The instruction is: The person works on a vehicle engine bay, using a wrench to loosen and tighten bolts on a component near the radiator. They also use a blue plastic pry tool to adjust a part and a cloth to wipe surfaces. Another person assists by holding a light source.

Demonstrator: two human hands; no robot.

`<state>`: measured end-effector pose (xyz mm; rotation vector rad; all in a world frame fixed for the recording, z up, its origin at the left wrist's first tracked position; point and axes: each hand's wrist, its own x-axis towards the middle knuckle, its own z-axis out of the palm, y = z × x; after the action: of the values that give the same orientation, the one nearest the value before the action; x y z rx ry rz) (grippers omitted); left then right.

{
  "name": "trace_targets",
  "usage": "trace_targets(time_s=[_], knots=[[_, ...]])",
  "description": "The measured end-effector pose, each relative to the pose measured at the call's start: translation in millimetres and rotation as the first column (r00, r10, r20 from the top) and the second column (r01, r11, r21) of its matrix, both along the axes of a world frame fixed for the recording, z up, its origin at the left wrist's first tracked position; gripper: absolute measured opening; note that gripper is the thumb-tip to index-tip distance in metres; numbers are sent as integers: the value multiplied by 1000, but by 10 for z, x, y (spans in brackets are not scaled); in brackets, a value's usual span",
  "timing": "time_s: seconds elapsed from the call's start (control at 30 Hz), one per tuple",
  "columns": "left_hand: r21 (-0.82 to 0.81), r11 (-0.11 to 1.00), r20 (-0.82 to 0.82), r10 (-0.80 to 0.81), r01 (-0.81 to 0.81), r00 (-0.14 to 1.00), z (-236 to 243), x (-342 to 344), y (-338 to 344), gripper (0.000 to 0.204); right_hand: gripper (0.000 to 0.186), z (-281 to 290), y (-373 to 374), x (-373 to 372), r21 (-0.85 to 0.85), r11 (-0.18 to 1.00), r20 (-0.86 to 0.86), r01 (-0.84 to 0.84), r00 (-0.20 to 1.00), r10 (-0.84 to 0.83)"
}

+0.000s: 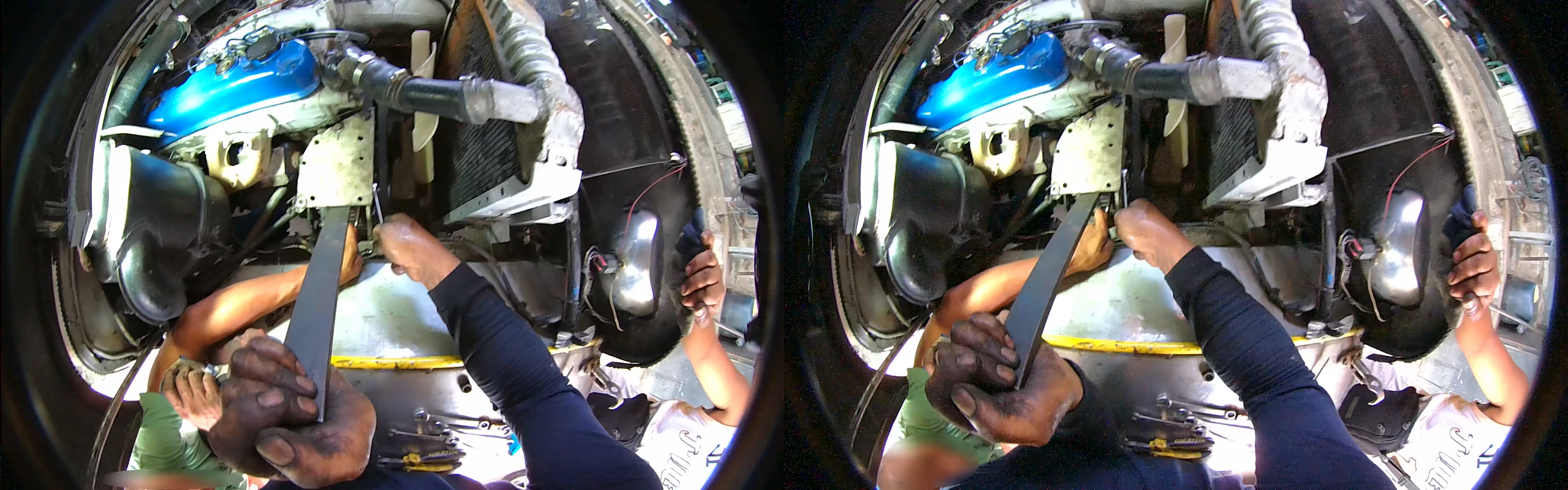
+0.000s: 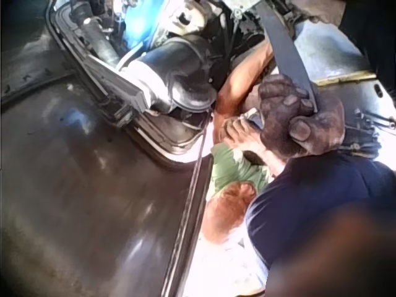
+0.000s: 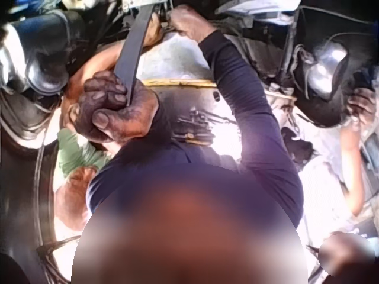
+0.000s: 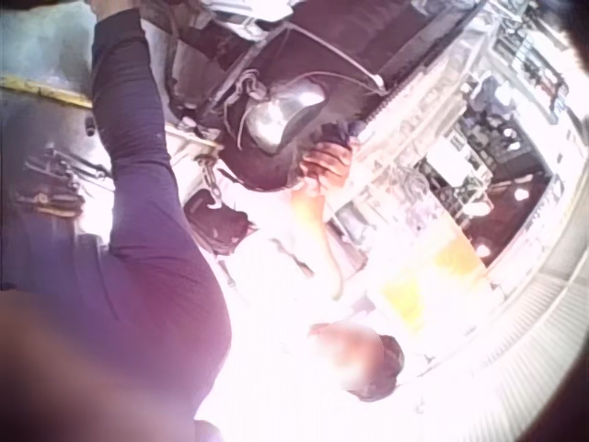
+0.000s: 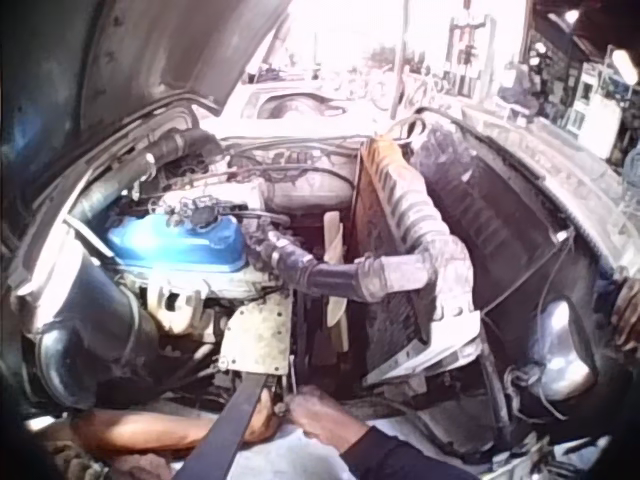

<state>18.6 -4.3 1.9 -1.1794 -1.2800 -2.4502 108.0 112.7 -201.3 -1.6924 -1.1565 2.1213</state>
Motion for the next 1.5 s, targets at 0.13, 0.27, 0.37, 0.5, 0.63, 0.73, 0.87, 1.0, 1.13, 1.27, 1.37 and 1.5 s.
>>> trace_targets(time_s=[0.13, 0.27, 0.37, 0.5, 0.63, 0.73, 0.87, 1.0, 1.13, 1.27, 1.37, 1.5], knots=[[12, 1000, -4, 13, -13, 1000, 13, -23, -17, 30, 22, -48, -99, 32, 473, 206, 750, -856, 515, 416], [35, 999, 14, 5, -6, 1000, 36, -24, -32, 31, 41, -139, -192, 79, 443, 663, 591, -604, 752, 291], [47, 999, 34, 1, -3, 999, 38, -25, -50, 31, 52, -199, -211, 94, 367, 734, 567, -571, 763, 310], [80, 997, 78, 9, -15, 997, -9, 3, -26, 32, 50, -226, -197, 18, 375, 757, 477, -535, 812, 337], [135, 990, 121, 31, -47, 992, -40, 37, 15, 34, 25, -136, -83, -11, 516, 768, 230, -379, 925, 302], [128, 992, 110, -1, -13, 994, -15, 14, 35, 35, 21, -20, -23, 34, 184, 976, 15, -114, 994, 113], [78, 997, 72, -5, 0, 997, 50, -19, 6, 34, 27, 25, -140, 64, 535, 767, 354, -355, 918, 179], [58, 998, 56, -9, 5, 998, 68, -29, -26, 33, 46, -97, -191, 93, 366, 744, 567, -558, 768, 297], [42, 999, 45, -9, 7, 999, 62, -34, -33, 32, 62, -191, -205, 110, 352, 757, 525, -551, 785, 328], [35, 999, 42, -13, 12, 999, 55, -42, -21, 31, 64, -158, -216, 66, 340, 766, 514, -546, 790, 335], [25, 1000, 37, -16, 15, 999, 56, -45, -27, 30, 67, -97, -201, 1, 243, 769, 551, -591, 737, 391], [14, 1000, 32, -17, 16, 999, 41, -40, -33, 29, 59, -16, -245, -54, 248, 807, 497, -535, 786, 368]])
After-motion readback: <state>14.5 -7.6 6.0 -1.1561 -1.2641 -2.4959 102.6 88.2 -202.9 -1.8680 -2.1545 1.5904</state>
